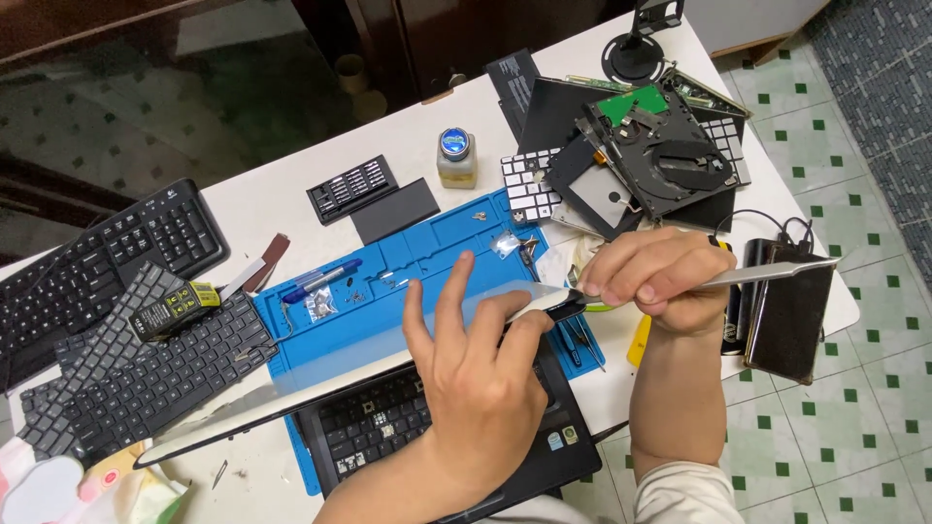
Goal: Disassembling a laptop to install or repair a keyboard using a prying tool and screwdriver
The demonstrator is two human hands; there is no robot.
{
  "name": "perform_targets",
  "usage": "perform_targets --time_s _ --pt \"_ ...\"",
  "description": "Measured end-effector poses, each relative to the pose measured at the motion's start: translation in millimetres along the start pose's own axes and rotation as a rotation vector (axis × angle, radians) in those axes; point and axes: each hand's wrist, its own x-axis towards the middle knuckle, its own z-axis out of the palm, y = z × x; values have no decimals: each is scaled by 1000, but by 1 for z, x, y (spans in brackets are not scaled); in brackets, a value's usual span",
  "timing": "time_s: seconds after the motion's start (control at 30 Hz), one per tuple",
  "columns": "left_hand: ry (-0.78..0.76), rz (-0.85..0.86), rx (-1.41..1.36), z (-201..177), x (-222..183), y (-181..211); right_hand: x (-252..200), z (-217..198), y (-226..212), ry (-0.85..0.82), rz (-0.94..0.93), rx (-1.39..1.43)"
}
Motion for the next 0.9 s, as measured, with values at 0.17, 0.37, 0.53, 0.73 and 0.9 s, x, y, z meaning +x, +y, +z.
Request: perform_targets --time_s 0.17,0.37,0.53,0.73,0.9 --pt "-3 0 -14 0 0 -1 -8 1 -1 51 21 -39" --pt "22 6 -18 3 3 -4 -12 18 -9 457 82 -22" --pt "105 21 9 11 4 -5 -35 39 -12 635 243 -59" --pt "219 54 152 15 -2 -11 -60 53 7 725 368 -336" --pt "312 201 -6 -22 -25 -35 -55 42 15 328 301 -895"
